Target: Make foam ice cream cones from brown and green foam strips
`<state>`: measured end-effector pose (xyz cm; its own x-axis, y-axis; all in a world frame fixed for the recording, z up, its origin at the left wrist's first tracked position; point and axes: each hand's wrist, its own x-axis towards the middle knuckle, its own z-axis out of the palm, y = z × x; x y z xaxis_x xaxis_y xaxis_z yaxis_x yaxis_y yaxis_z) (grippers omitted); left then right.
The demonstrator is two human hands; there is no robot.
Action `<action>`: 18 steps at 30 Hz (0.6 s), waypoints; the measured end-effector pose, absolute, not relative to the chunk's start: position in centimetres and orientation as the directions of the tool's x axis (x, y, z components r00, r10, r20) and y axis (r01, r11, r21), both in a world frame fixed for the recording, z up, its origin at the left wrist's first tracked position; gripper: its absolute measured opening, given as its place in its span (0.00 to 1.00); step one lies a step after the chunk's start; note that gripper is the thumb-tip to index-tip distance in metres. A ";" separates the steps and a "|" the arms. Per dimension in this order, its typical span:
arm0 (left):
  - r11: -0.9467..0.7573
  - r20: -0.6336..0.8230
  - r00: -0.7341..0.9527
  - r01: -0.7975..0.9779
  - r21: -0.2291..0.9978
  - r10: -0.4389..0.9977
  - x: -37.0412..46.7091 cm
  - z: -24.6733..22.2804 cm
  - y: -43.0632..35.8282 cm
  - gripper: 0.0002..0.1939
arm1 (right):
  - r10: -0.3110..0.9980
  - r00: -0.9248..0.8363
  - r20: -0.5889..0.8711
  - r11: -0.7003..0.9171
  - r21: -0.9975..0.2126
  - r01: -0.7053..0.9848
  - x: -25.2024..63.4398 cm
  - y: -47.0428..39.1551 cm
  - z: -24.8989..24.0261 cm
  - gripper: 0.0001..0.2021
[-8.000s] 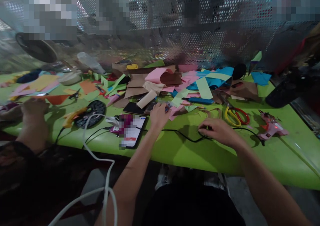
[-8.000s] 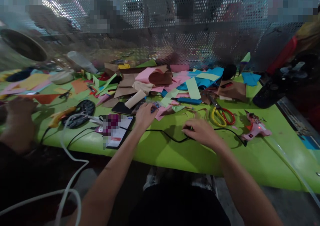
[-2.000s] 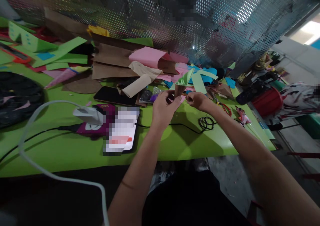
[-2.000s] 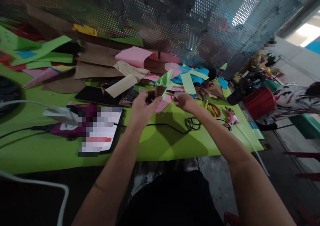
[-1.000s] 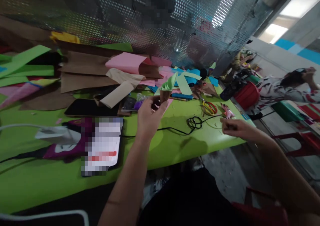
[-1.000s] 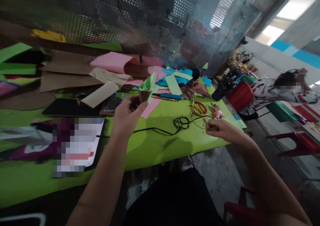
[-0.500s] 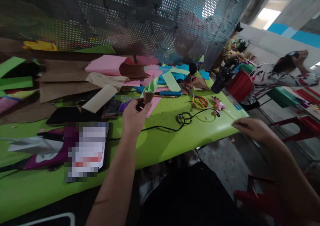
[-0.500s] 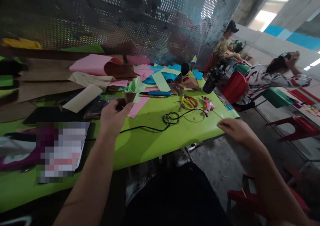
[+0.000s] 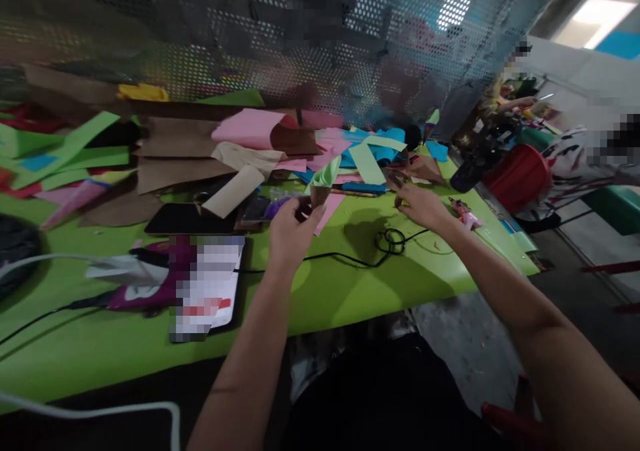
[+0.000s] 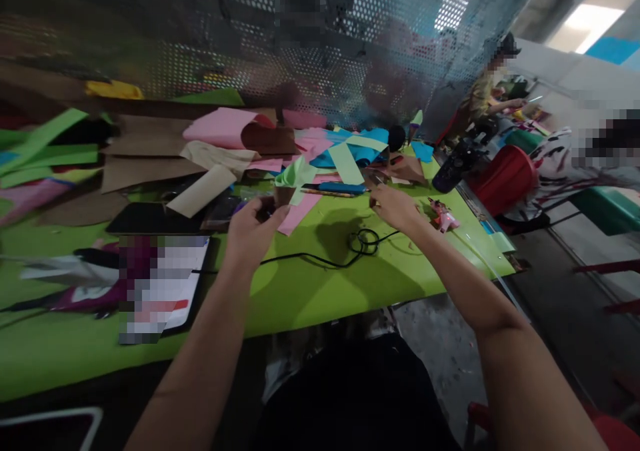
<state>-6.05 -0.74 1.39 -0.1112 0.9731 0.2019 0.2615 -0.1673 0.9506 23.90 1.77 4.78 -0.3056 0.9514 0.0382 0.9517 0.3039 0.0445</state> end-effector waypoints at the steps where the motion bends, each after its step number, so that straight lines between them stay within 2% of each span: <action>1: -0.166 0.198 -0.109 0.250 0.954 0.974 -6.1 1.4 -0.8 0.18 | 0.945 -0.324 0.045 0.324 0.011 0.946 22.8 2.1 5.0 0.10; 4: -0.169 0.197 -0.099 0.239 0.956 0.975 -6.1 1.3 -0.9 0.18 | 0.930 -0.366 0.042 0.368 -0.152 0.917 18.7 3.3 5.0 0.09; 7: -0.175 0.207 -0.096 0.266 0.948 0.974 -6.3 1.2 -1.0 0.17 | 0.937 -0.350 -0.012 0.344 -0.147 0.927 14.9 4.2 3.7 0.08; 12: -0.158 0.191 -0.078 0.309 0.938 0.979 -6.1 1.3 -1.1 0.17 | 0.929 -0.369 -0.018 0.368 -0.067 0.928 11.5 4.8 2.0 0.09; 15: -0.129 0.172 -0.078 0.389 0.912 0.982 -5.7 1.3 -1.3 0.14 | 0.918 -0.395 -0.031 0.392 -0.067 0.917 12.5 3.9 3.8 0.07; 18: -0.119 0.160 -0.040 0.503 0.856 0.986 -5.2 1.3 -1.4 0.10 | 0.918 -0.397 -0.022 0.392 -0.116 0.913 16.9 0.4 6.7 0.06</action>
<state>-5.22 -1.37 1.29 -0.0396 0.9863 0.1602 0.5026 -0.1189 0.8563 16.87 0.36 6.72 -0.3969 0.9176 -0.0217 0.9126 0.3920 -0.1164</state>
